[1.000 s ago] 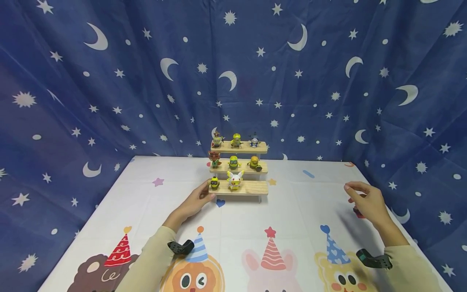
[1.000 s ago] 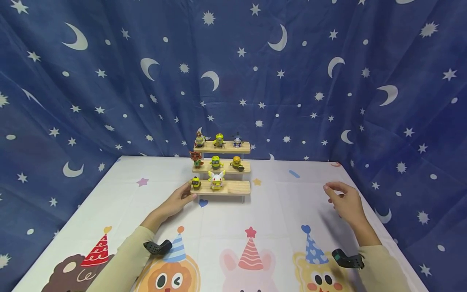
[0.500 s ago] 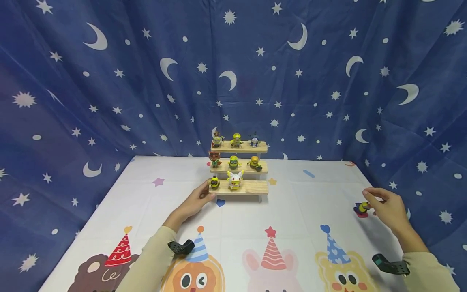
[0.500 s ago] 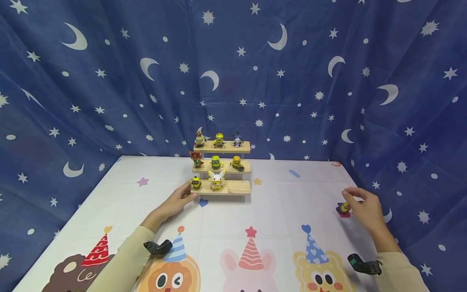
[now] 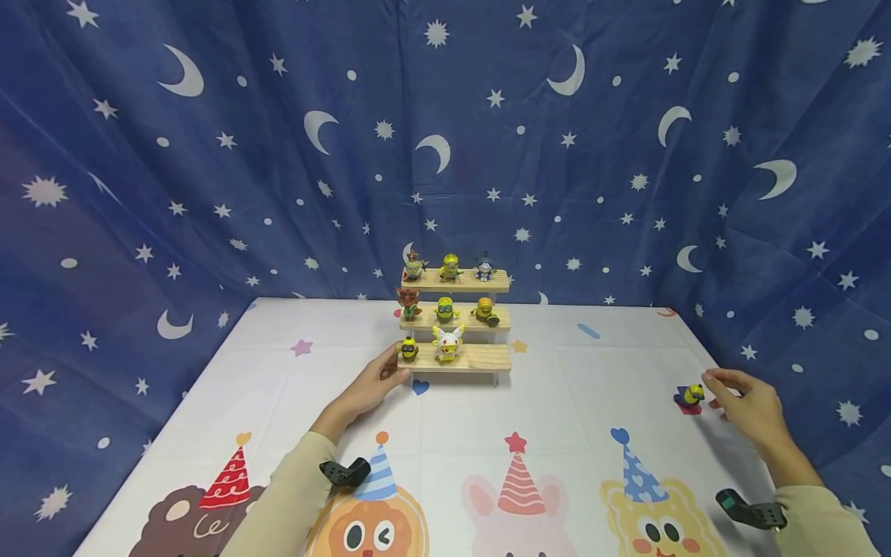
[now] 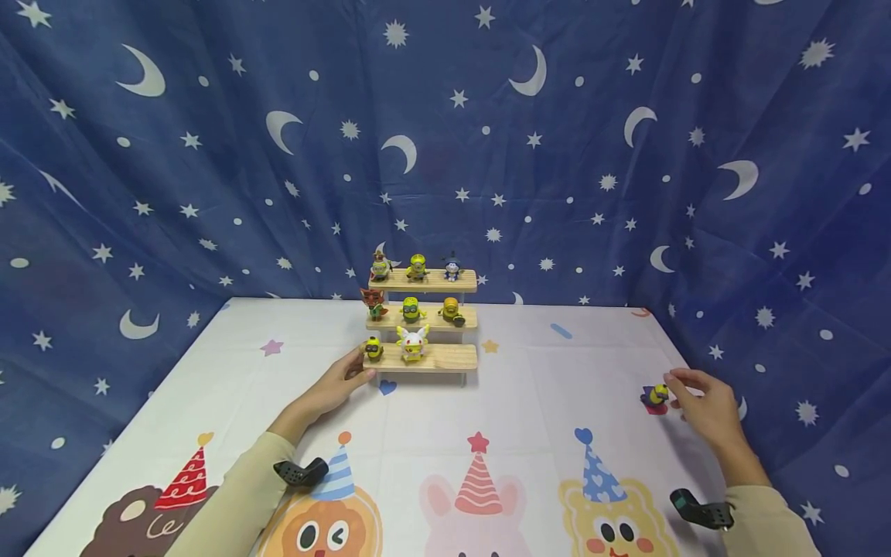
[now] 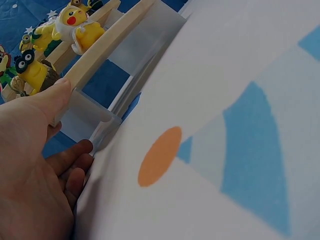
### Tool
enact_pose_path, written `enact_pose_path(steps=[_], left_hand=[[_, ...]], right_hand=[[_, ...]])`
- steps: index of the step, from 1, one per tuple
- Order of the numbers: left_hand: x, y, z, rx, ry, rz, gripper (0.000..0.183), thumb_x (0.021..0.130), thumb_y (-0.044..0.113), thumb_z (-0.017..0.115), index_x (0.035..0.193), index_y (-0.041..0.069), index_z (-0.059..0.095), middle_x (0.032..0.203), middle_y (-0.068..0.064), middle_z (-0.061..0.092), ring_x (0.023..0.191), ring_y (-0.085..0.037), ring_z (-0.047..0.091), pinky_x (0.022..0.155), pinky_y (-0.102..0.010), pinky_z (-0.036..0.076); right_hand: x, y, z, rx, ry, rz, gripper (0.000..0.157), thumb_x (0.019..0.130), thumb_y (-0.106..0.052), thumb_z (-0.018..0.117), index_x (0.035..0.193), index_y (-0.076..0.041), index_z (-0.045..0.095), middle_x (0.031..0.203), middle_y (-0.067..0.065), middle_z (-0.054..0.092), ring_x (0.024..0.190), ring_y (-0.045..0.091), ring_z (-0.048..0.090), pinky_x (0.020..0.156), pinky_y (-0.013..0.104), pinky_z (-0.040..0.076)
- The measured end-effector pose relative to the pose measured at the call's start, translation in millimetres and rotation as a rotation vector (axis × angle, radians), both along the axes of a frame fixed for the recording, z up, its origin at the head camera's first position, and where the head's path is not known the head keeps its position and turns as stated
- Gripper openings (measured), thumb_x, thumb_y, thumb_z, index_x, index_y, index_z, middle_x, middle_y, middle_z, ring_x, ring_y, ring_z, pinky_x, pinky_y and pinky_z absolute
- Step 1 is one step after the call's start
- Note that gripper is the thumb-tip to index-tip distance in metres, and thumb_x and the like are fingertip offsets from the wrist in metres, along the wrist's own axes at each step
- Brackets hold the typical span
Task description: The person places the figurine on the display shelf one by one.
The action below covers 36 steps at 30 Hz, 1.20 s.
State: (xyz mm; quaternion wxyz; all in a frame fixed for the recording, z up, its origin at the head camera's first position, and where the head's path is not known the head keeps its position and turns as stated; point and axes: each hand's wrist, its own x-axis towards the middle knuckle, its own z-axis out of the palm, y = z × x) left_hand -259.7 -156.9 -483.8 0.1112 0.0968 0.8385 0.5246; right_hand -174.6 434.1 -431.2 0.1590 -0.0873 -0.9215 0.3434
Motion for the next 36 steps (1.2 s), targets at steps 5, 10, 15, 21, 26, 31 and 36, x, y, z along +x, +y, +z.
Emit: enact_pose_path(steps=[5,10,15,21,26,31,36], left_hand=[[1.8,-1,1.9,0.012,0.003,-0.008,0.077,0.103,0.041,0.057,0.164,0.018,0.016,0.156,-0.019,0.043,0.138,-0.034,0.047,0.112,-0.050,0.045],[2.0,-1,2.7,0.027,0.011,-0.004,0.076,0.103,0.039,0.057,0.164,0.017,0.017,0.157,-0.020,0.042,0.140,-0.036,0.045,0.115,-0.053,0.041],[2.3,0,2.9,0.039,0.013,-0.012,0.076,0.104,0.037,0.057,0.164,0.016,0.017,0.159,-0.021,0.039,0.144,-0.037,0.041,0.119,-0.054,0.035],[0.8,-1,1.4,0.025,0.009,-0.008,0.076,0.103,0.039,0.058,0.164,0.018,0.018,0.160,-0.019,0.039,0.146,-0.036,0.040,0.122,-0.051,0.032],[0.9,0,1.2,0.028,0.006,-0.007,0.076,0.103,0.040,0.058,0.164,0.019,0.018,0.162,-0.019,0.036,0.149,-0.037,0.037,0.124,-0.051,0.029],[1.6,0,1.8,0.042,0.009,-0.010,0.076,0.103,0.040,0.058,0.164,0.018,0.018,0.162,-0.019,0.036,0.149,-0.037,0.036,0.124,-0.051,0.029],[1.3,-1,1.5,0.043,0.011,-0.009,0.077,0.103,0.039,0.058,0.164,0.017,0.017,0.161,-0.020,0.037,0.149,-0.037,0.036,0.124,-0.051,0.029]], right_hand=[[-0.4,4,-7.0,-0.043,-0.029,-0.001,0.049,0.104,-0.031,0.057,0.127,0.012,0.058,0.093,0.006,0.072,0.059,-0.002,0.061,0.051,0.023,0.052],[-0.8,8,-12.1,-0.094,-0.043,0.028,0.051,0.103,-0.031,0.057,0.129,0.013,0.056,0.082,-0.038,0.050,0.061,-0.001,0.062,0.051,0.024,0.053],[-0.8,9,-16.6,-0.114,-0.049,0.042,0.053,0.103,-0.031,0.058,0.130,0.013,0.054,0.081,-0.042,0.046,0.061,-0.001,0.063,0.052,0.025,0.055],[-1.9,11,-19.9,-0.105,-0.045,0.052,0.053,0.102,-0.029,0.060,0.132,0.013,0.052,0.081,-0.033,0.057,0.060,0.001,0.064,0.052,0.025,0.055],[-2.0,10,-19.9,-0.096,-0.096,0.067,0.055,0.102,-0.027,0.060,0.136,0.015,0.048,0.086,-0.007,0.071,0.060,0.003,0.066,0.052,0.027,0.057],[-1.2,8,-18.3,-0.079,-0.115,0.072,0.053,0.102,-0.024,0.060,0.136,0.015,0.047,0.092,0.013,0.072,0.060,0.004,0.066,0.053,0.027,0.056],[-4.6,9,-19.4,-0.051,-0.142,0.053,0.051,0.102,-0.022,0.059,0.136,0.014,0.048,0.109,0.036,0.066,0.062,0.003,0.065,0.054,0.027,0.056]])
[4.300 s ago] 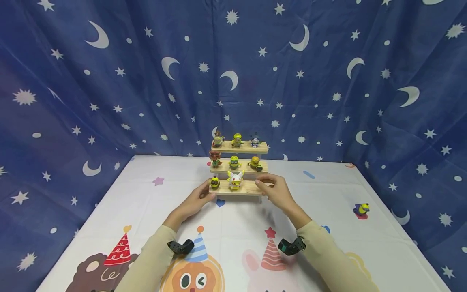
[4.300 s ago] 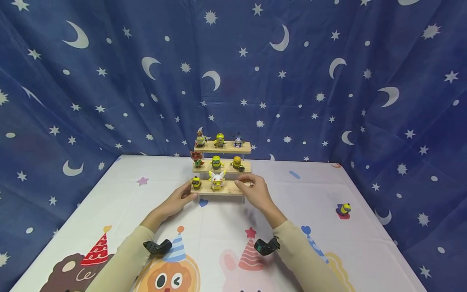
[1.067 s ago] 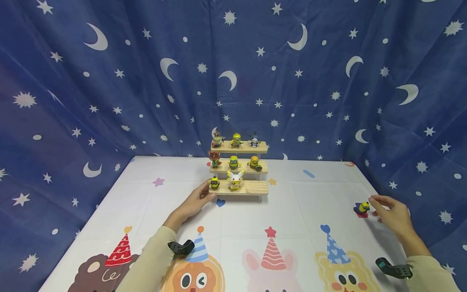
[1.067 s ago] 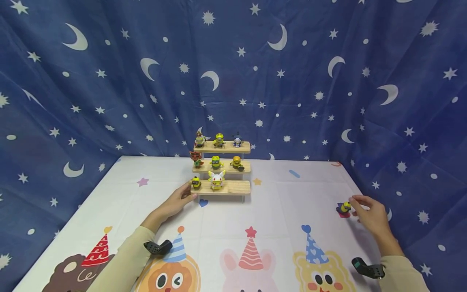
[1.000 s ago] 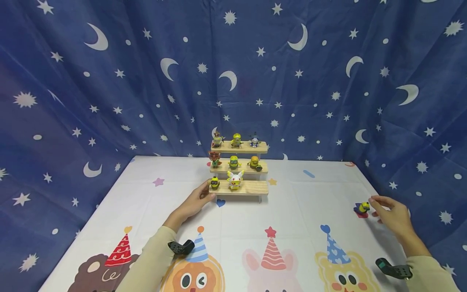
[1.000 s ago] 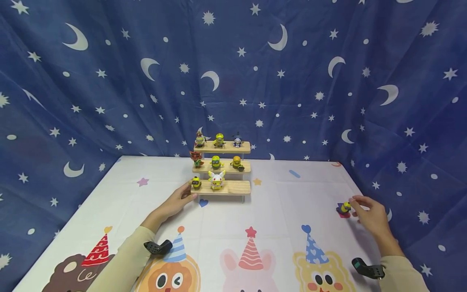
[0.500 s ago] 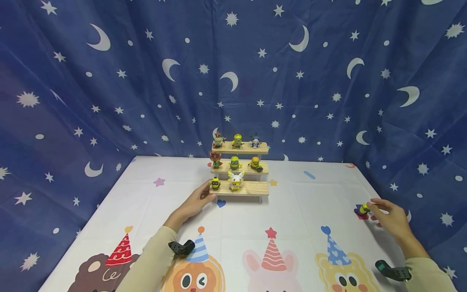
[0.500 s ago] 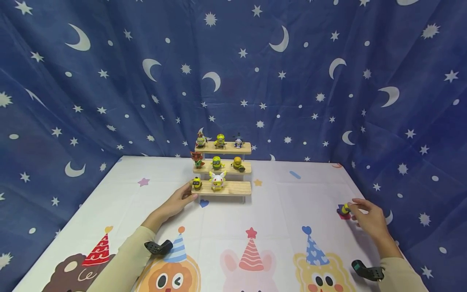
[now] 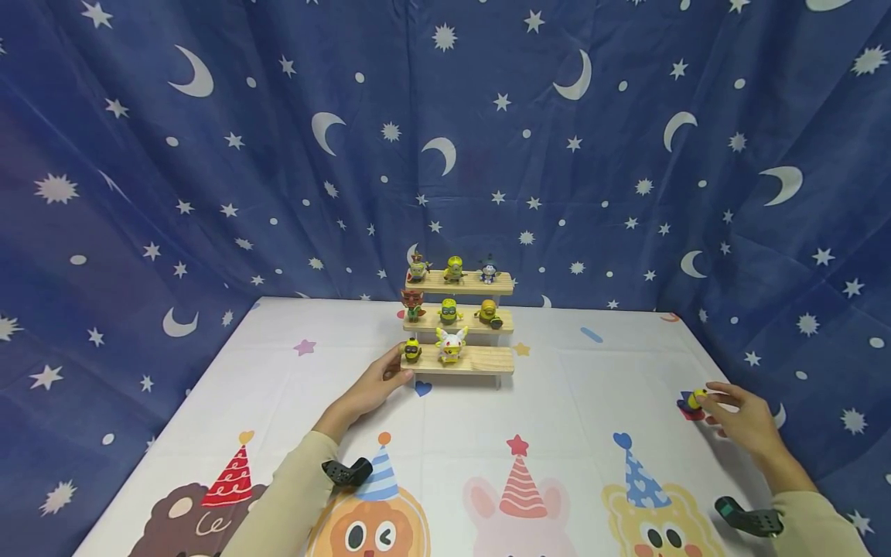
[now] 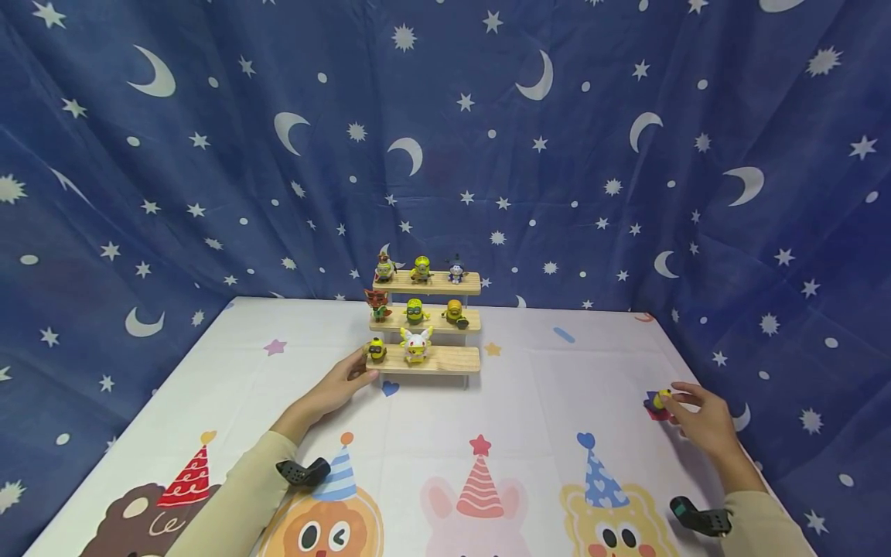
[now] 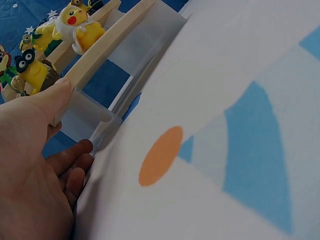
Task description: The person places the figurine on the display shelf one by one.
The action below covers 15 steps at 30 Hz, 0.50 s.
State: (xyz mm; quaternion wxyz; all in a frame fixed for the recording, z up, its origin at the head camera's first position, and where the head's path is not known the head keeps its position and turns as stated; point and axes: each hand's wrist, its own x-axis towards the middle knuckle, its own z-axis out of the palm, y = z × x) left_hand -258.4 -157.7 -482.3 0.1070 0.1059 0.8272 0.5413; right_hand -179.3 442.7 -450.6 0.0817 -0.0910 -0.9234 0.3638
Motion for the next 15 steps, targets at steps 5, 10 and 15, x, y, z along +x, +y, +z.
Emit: enact_pose_path(steps=[5,10,15], left_hand=[[-0.3,0.0,-0.4,-0.011,-0.004,0.003,0.077,0.103,0.039,0.057,0.164,0.015,0.017,0.161,-0.019,0.037,0.148,-0.037,0.038,0.124,-0.051,0.029],[-0.2,-0.5,-0.4,-0.017,0.003,-0.005,0.077,0.103,0.039,0.057,0.164,0.014,0.017,0.161,-0.022,0.036,0.147,-0.039,0.038,0.123,-0.053,0.030],[-1.0,-0.8,-1.4,-0.021,0.001,-0.002,0.077,0.103,0.039,0.057,0.164,0.015,0.017,0.162,-0.022,0.035,0.148,-0.039,0.037,0.124,-0.052,0.029]], right_hand=[[-3.8,0.8,-3.2,0.012,-0.006,-0.013,0.043,0.102,-0.014,0.059,0.133,0.015,0.051,0.112,0.038,0.064,0.063,0.004,0.064,0.055,0.027,0.056],[-5.2,1.3,-5.0,0.011,0.007,-0.016,0.040,0.100,-0.011,0.059,0.129,0.016,0.054,0.106,0.035,0.066,0.063,0.003,0.063,0.054,0.027,0.055],[-7.0,2.9,-6.0,0.005,-0.013,-0.018,0.044,0.101,-0.014,0.058,0.130,0.018,0.053,0.101,0.031,0.070,0.064,0.000,0.061,0.054,0.027,0.055]])
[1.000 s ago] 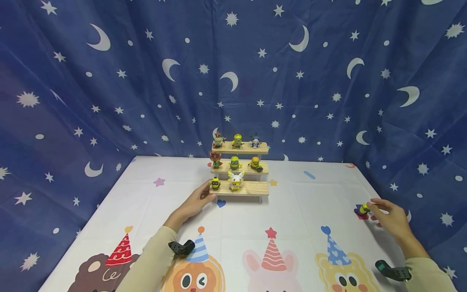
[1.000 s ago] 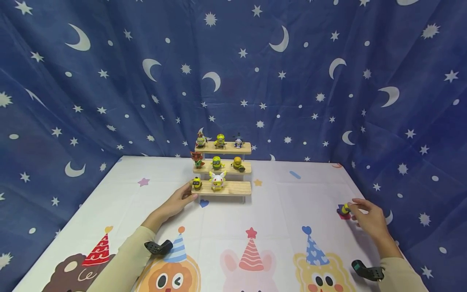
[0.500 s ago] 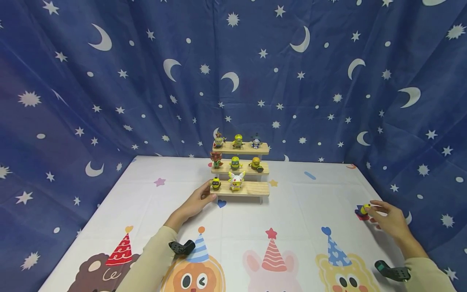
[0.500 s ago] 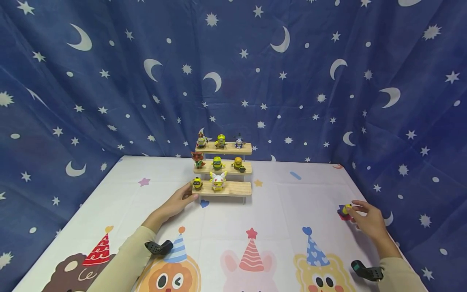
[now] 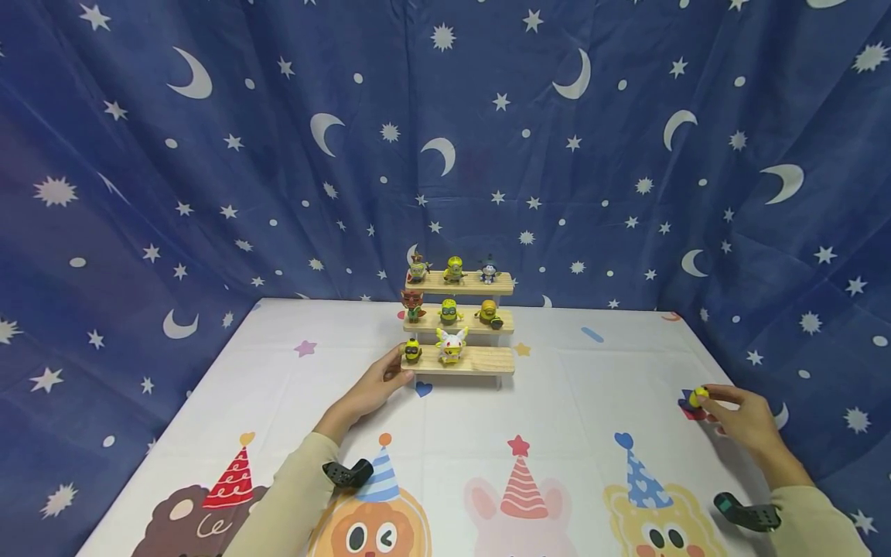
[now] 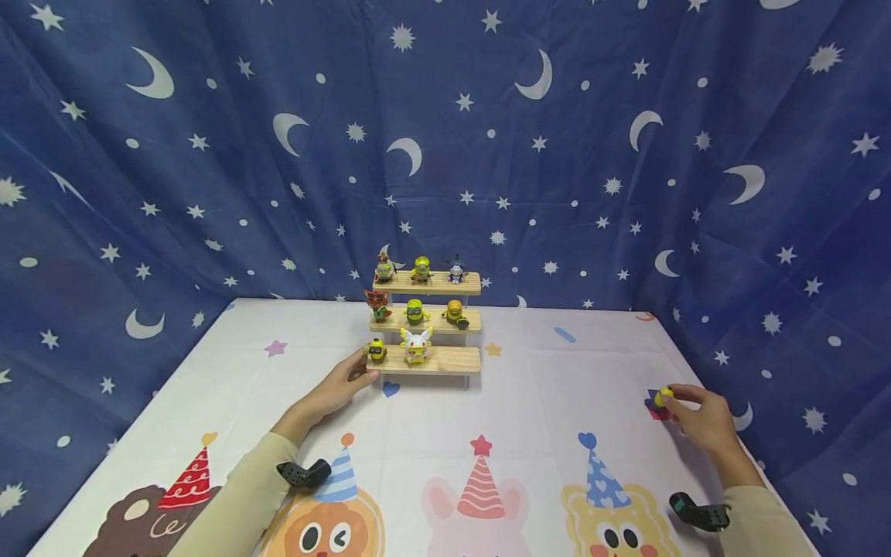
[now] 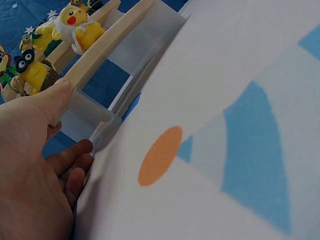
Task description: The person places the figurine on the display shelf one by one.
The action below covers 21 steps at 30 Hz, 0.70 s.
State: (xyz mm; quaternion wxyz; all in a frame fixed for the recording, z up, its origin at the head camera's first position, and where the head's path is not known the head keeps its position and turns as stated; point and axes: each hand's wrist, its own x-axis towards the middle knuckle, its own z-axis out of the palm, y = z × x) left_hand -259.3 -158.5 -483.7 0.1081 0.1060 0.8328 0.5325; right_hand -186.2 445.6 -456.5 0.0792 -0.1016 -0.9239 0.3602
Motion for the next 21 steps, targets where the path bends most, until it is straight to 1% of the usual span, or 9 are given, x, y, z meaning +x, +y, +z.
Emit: enact_pose_path(steps=[5,8,11,13,15,18,21], left_hand=[[-0.3,0,-0.6,-0.004,-0.005,0.005,0.077,0.103,0.041,0.057,0.164,0.016,0.016,0.162,-0.021,0.035,0.148,-0.038,0.037,0.124,-0.052,0.029],[-0.3,0,-0.7,0.010,-0.008,0.002,0.077,0.103,0.040,0.057,0.164,0.016,0.016,0.162,-0.021,0.036,0.148,-0.038,0.037,0.124,-0.052,0.030],[-0.2,1,-1.3,0.013,-0.006,-0.003,0.077,0.103,0.040,0.057,0.164,0.015,0.016,0.162,-0.021,0.036,0.148,-0.038,0.037,0.123,-0.052,0.030],[-0.1,1,-1.2,0.014,-0.011,0.004,0.078,0.103,0.041,0.057,0.164,0.016,0.016,0.162,-0.019,0.036,0.149,-0.038,0.037,0.124,-0.051,0.029],[-0.1,1,-1.0,0.013,-0.016,0.011,0.078,0.103,0.041,0.058,0.164,0.017,0.016,0.162,-0.018,0.036,0.149,-0.037,0.037,0.124,-0.051,0.029],[0.7,1,0.1,0.011,-0.016,0.014,0.077,0.103,0.041,0.058,0.164,0.017,0.017,0.162,-0.018,0.037,0.148,-0.036,0.038,0.123,-0.051,0.031],[1.4,1,0.3,0.007,-0.007,0.009,0.077,0.103,0.040,0.057,0.164,0.015,0.016,0.161,-0.020,0.037,0.146,-0.037,0.040,0.122,-0.052,0.032]], right_hand=[[0.2,1,-1.0,0.002,-0.018,0.013,0.046,0.103,-0.017,0.057,0.131,0.019,0.052,0.105,0.035,0.068,0.066,-0.002,0.060,0.055,0.026,0.054],[0.5,1,-1.5,0.000,-0.008,0.014,0.045,0.102,-0.017,0.058,0.129,0.019,0.053,0.100,0.031,0.070,0.065,-0.002,0.060,0.055,0.026,0.054],[0.7,0,-1.9,-0.001,0.009,0.014,0.045,0.102,-0.018,0.059,0.128,0.019,0.054,0.098,0.028,0.071,0.065,-0.003,0.060,0.054,0.027,0.055],[0.7,-2,-1.3,0.003,0.020,0.014,0.046,0.102,-0.019,0.059,0.128,0.018,0.054,0.102,0.031,0.070,0.066,-0.004,0.059,0.054,0.027,0.055],[0.7,-4,0.0,0.009,0.021,0.013,0.049,0.102,-0.022,0.058,0.129,0.018,0.054,0.109,0.035,0.067,0.068,-0.005,0.058,0.055,0.026,0.055],[0.3,-9,3.9,0.012,0.025,0.013,0.051,0.103,-0.026,0.058,0.131,0.017,0.054,0.120,0.040,0.061,0.070,-0.003,0.057,0.056,0.025,0.054],[-0.7,-15,7.7,0.022,0.038,0.020,0.052,0.103,-0.028,0.058,0.131,0.016,0.055,0.125,0.041,0.058,0.070,-0.002,0.056,0.056,0.024,0.053]])
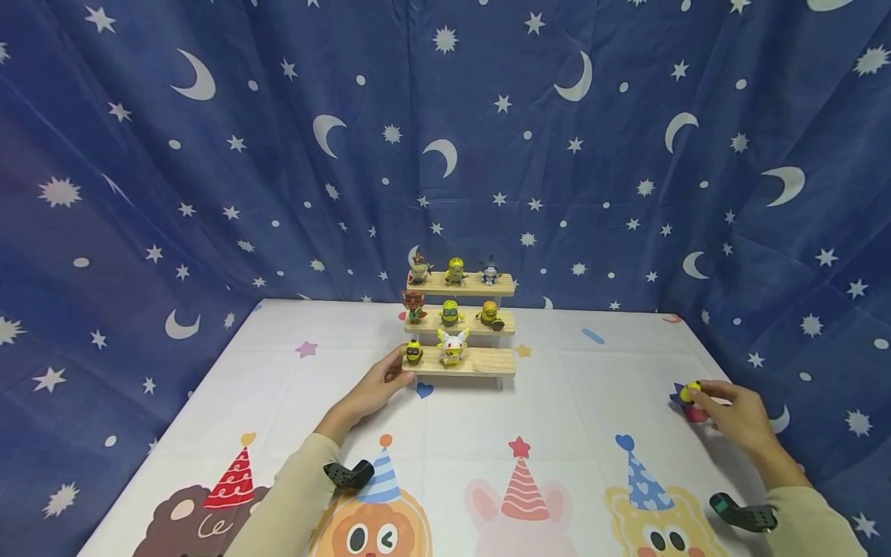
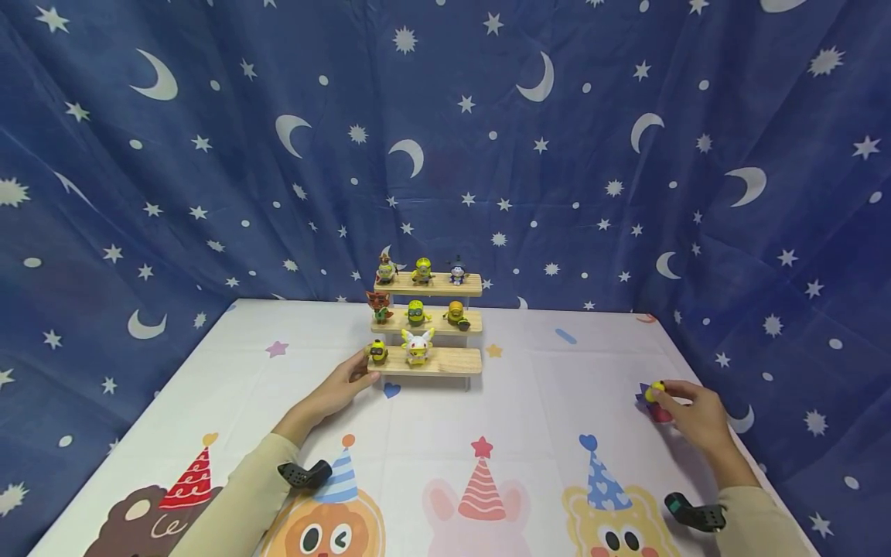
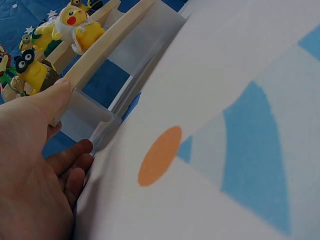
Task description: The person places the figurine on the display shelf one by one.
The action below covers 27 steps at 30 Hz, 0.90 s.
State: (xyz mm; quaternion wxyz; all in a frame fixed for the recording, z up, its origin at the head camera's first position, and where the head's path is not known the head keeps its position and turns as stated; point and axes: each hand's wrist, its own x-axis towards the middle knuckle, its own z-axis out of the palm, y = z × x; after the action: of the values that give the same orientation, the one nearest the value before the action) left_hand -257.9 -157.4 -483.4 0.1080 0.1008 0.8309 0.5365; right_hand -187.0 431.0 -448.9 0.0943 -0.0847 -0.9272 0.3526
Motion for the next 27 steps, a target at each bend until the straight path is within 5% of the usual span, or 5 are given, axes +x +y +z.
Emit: enact_pose_path(steps=[8,16,27], left_hand=[[0.6,1,0.9,-0.003,-0.005,0.018,0.076,0.103,0.038,0.058,0.163,0.015,0.018,0.160,-0.019,0.039,0.146,-0.036,0.040,0.123,-0.051,0.031],[0.7,3,4.4,-0.008,-0.001,0.017,0.075,0.103,0.037,0.058,0.163,0.015,0.019,0.160,-0.020,0.040,0.147,-0.037,0.039,0.124,-0.052,0.030],[1.3,2,5.3,-0.007,-0.008,0.006,0.075,0.103,0.038,0.057,0.164,0.018,0.018,0.159,-0.019,0.040,0.147,-0.037,0.039,0.123,-0.051,0.031]], right_hand=[[-3.3,-15,5.8,0.047,0.034,0.039,0.049,0.101,-0.029,0.062,0.127,0.012,0.061,0.124,0.036,0.063,0.078,-0.017,0.043,0.061,0.012,0.048],[-6.5,-35,7.3,-0.012,0.056,0.079,0.045,0.101,-0.025,0.063,0.126,0.012,0.061,0.117,0.035,0.064,0.064,0.008,0.062,0.052,0.025,0.051],[-14.3,-64,7.8,-0.023,0.141,0.158,0.040,0.099,-0.022,0.066,0.122,0.011,0.064,0.116,0.035,0.066,0.065,0.011,0.067,0.052,0.025,0.052]])
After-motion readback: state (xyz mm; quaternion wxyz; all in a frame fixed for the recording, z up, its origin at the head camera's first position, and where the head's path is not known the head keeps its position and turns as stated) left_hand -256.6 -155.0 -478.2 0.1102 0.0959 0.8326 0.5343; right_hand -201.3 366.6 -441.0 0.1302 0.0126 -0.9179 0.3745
